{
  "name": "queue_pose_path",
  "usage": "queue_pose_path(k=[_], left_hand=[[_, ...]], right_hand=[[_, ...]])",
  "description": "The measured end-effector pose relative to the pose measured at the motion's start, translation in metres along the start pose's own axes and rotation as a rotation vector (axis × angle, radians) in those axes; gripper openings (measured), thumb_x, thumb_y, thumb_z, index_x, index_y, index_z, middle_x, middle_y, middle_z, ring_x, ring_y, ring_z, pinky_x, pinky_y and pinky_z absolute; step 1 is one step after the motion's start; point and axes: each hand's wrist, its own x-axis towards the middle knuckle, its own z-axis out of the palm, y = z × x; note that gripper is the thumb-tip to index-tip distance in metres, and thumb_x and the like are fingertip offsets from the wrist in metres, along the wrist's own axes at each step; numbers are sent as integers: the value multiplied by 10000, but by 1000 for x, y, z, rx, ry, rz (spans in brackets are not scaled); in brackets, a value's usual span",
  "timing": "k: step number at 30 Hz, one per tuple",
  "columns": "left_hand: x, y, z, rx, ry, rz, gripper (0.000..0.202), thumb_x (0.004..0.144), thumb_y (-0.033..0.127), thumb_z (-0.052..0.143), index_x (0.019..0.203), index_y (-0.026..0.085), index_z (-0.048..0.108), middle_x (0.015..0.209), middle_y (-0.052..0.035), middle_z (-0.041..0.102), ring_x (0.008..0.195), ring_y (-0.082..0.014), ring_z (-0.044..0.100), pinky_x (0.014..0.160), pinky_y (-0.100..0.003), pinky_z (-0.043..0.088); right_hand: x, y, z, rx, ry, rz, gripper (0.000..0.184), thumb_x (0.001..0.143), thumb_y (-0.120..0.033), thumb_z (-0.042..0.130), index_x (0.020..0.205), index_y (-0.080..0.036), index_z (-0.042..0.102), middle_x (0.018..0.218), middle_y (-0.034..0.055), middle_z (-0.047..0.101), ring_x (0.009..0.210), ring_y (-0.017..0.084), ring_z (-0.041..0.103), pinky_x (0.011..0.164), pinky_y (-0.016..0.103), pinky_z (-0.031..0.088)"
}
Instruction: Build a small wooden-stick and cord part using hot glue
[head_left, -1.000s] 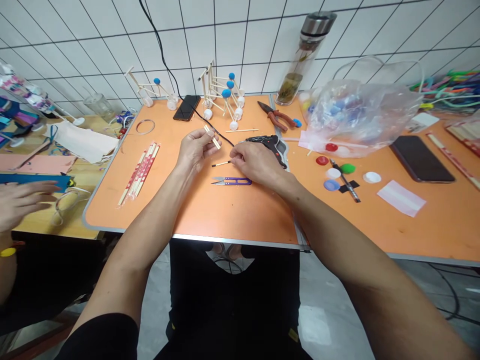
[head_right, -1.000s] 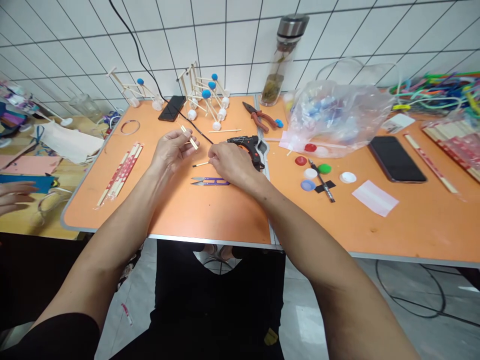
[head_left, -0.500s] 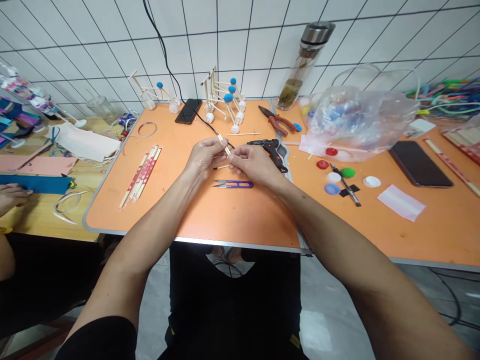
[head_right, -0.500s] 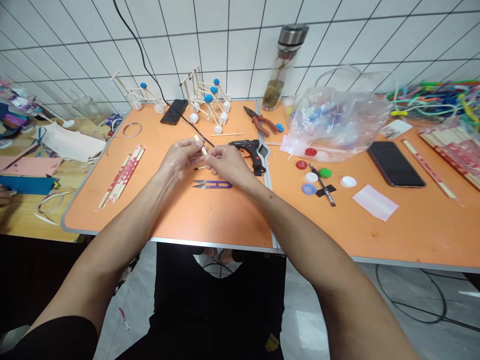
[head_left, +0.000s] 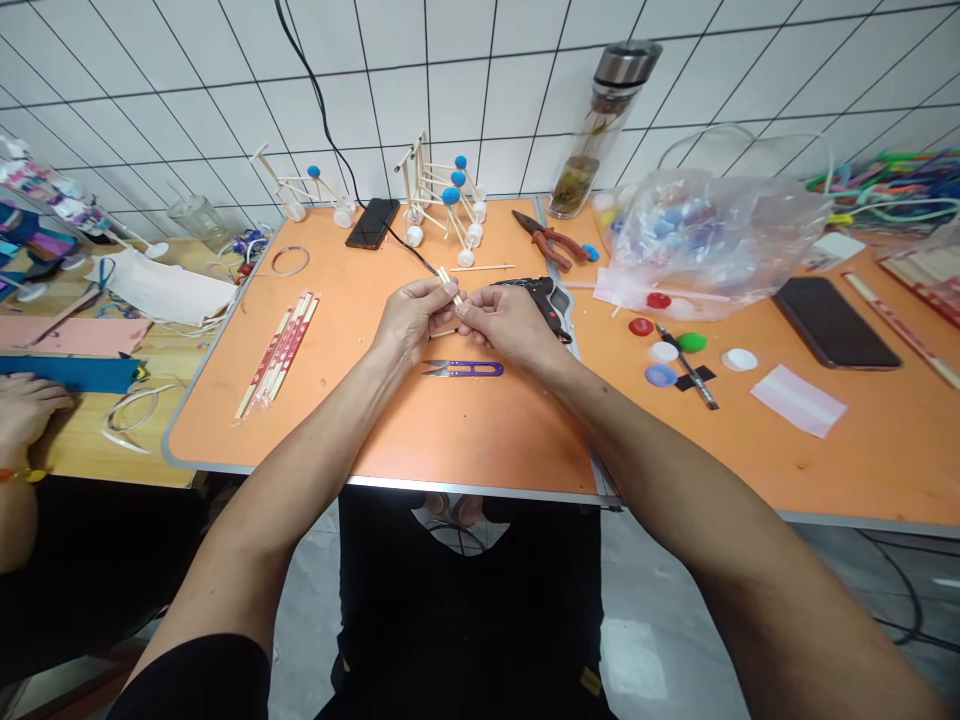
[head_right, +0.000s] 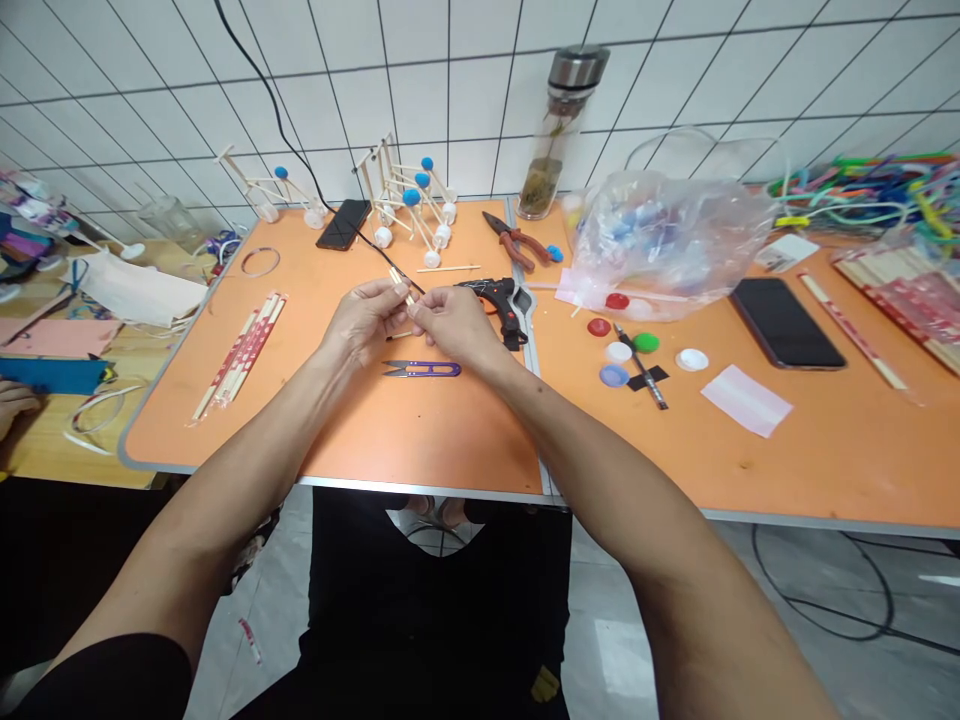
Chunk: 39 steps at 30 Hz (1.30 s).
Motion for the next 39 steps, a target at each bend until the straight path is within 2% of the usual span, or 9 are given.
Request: queue_pose_path(k=[8, 14, 17, 24, 30, 35, 39], left_hand=[[0, -1, 2, 8, 38, 15, 205, 892, 166, 1014, 796, 138, 835, 762, -18, 794, 638, -71, 703, 660, -160, 588], [-3, 1, 2, 18, 43, 22, 124, 940, 123, 922, 837, 150, 860, 764, -14, 803, 655, -85, 718, 669, -175, 593], [-4, 2, 3, 30, 60, 27, 126, 911, 108, 947, 831, 144, 856, 750, -13, 793, 643, -84, 712, 669, -177, 588], [-3, 1, 0, 92, 49, 60, 237, 790, 212, 1068, 793, 158, 837, 757, -8, 798, 661, -87, 704, 670, -181, 585], [-1, 0, 0, 59, 64, 47, 229, 871, 237, 1029, 788, 159, 830, 744, -2, 779, 641, -76, 691, 683, -180, 597], [-1, 5, 2, 56, 125, 36, 300, 880, 281, 1051, 783, 161, 793, 718, 1, 753, 631, -79, 694, 678, -176, 597], [4, 11, -5, 39, 214, 73, 285, 896, 281, 1039, 821, 176, 784, 803, -8, 800, 649, -81, 711, 651, -174, 584]], right_hand=[[2, 4, -1, -3, -3, 3, 306, 1078, -129, 740, 777, -176, 714, 718, 7, 764, 535, 78, 573, 540, 214, 423], [3, 6, 0, -10, -4, -7, 304, 1080, -153, 741, 779, -180, 711, 717, 5, 762, 538, 80, 570, 550, 215, 429], [4, 9, -1, -15, -12, -15, 283, 1072, -174, 748, 790, -182, 719, 727, 8, 771, 545, 85, 577, 556, 216, 436], [7, 15, -3, -43, -23, -49, 251, 1065, -208, 747, 815, -185, 727, 759, 20, 794, 555, 92, 599, 558, 221, 437], [6, 11, -2, -98, 38, -62, 199, 1021, -184, 738, 823, -188, 737, 748, 20, 800, 560, 109, 626, 570, 235, 466], [5, 8, -7, -188, 88, -88, 189, 994, -165, 713, 810, -201, 736, 769, 16, 805, 597, 127, 675, 622, 255, 497], [5, 1, -24, -307, 57, -72, 205, 956, -161, 739, 757, -207, 752, 746, 23, 806, 638, 145, 679, 646, 269, 480]])
